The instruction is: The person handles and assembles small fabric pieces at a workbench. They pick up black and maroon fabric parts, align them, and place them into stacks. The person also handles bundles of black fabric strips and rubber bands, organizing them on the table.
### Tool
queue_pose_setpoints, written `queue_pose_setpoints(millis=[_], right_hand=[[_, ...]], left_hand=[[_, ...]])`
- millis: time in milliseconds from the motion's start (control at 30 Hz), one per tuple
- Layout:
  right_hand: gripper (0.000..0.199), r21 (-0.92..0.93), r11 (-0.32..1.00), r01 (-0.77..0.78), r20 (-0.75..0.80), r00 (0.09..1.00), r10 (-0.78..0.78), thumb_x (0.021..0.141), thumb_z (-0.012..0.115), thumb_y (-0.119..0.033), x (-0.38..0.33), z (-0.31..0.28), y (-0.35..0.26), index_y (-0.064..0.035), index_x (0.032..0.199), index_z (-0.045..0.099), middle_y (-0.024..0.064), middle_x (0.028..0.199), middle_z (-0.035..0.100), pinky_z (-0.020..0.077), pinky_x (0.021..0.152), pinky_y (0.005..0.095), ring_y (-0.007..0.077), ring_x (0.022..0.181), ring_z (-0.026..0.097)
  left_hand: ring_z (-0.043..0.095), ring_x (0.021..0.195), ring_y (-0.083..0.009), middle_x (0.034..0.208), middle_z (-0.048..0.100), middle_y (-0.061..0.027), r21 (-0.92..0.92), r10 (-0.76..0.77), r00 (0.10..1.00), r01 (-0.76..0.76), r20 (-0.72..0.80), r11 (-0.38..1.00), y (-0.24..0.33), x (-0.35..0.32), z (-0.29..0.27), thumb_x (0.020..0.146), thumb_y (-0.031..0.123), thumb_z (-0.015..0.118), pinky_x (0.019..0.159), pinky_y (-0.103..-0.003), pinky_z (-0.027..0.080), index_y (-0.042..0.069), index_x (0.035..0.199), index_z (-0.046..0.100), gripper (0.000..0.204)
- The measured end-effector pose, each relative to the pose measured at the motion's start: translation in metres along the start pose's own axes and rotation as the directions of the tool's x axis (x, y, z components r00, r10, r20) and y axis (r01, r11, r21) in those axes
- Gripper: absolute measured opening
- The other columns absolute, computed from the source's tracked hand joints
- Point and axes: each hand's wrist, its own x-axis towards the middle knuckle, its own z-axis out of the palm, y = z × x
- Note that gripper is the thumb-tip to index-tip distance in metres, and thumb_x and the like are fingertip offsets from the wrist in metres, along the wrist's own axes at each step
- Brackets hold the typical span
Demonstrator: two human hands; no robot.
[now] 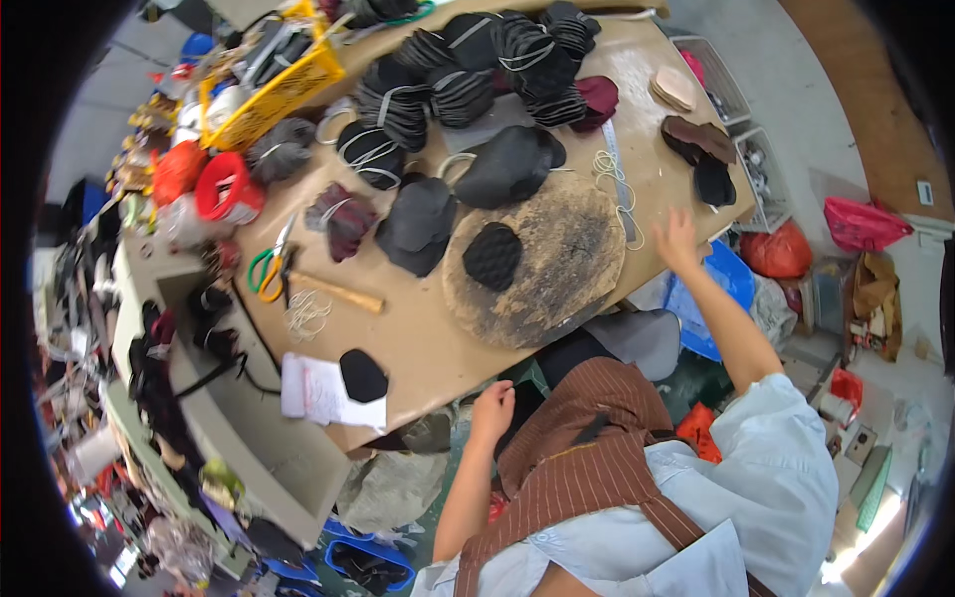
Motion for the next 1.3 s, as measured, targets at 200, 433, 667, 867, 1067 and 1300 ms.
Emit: queue_pose_setpoints(millis=[200,433,667,867,1067,1300], right_hand=[[0.060,-0.167,0.978,0.128,-0.360,0.915,-0.181,0.091,0.046,-0.025,0.052,0.052,0.021,0.0004,0.141,0.026,0.0289,0.145,0.022,0.0181,0.110,0.0494,0.0446,0.133,0.023],[0.061,-0.103,0.984,0.143,-0.341,0.924,-0.170,0.088,0.046,-0.024,0.051,0.047,0.013,-0.0001,0.142,0.027,0.0238,0.146,0.022,0.0153,0.110,0.0483,0.0406,0.135,0.021],[0.061,-0.096,0.989,0.115,-0.313,0.939,-0.140,0.087,0.046,-0.023,0.047,0.041,0.008,0.0002,0.141,0.027,0.0235,0.146,0.022,0.0139,0.111,0.0472,0.0394,0.136,0.020],[0.059,-0.074,0.989,0.129,-0.346,0.927,-0.147,0.087,0.049,-0.022,0.045,0.045,0.013,-0.0021,0.140,0.030,0.0213,0.146,0.023,0.0148,0.111,0.0466,0.0377,0.135,0.021],[0.060,-0.060,0.991,0.123,-0.397,0.908,-0.137,0.088,0.050,-0.028,0.044,0.049,0.023,-0.0049,0.140,0.032,0.0200,0.146,0.025,0.0149,0.111,0.0460,0.0363,0.135,0.022],[0.062,0.018,0.989,0.150,-0.410,0.903,-0.129,0.086,0.053,-0.031,0.046,0.049,0.024,-0.0052,0.139,0.033,0.0197,0.145,0.027,0.0142,0.111,0.0472,0.0353,0.136,0.022]], left_hand=[[0.052,0.110,-0.0417,0.123,0.052,-0.0247,0.384,0.003,0.993,-0.046,0.114,0.922,-0.144,0.116,0.179,0.087,0.023,0.049,0.091,-0.046,0.044,0.006,0.127,0.048,0.044],[0.038,0.129,-0.0356,0.141,0.037,-0.0221,0.312,-0.249,0.898,0.135,0.362,0.941,-0.127,0.192,0.273,0.083,0.032,0.057,0.106,-0.041,0.033,0.003,0.137,0.037,0.064],[0.038,0.129,-0.0349,0.142,0.037,-0.0212,0.268,-0.193,0.916,0.099,0.352,0.958,-0.140,0.248,0.307,0.084,0.034,0.056,0.106,-0.040,0.033,0.004,0.137,0.037,0.064],[0.038,0.130,-0.0343,0.142,0.037,-0.0204,0.216,-0.140,0.944,0.076,0.298,0.973,-0.158,0.245,0.297,0.084,0.036,0.055,0.106,-0.040,0.033,0.006,0.137,0.038,0.064],[0.038,0.130,-0.0337,0.142,0.037,-0.0197,0.192,-0.077,0.973,0.034,0.218,0.981,-0.172,0.230,0.282,0.085,0.039,0.054,0.106,-0.040,0.033,0.007,0.137,0.038,0.063],[0.038,0.130,-0.0330,0.143,0.036,-0.0188,0.245,-0.002,0.991,-0.031,0.134,0.969,-0.199,0.212,0.241,0.085,0.041,0.053,0.106,-0.040,0.033,0.008,0.137,0.039,0.063]])
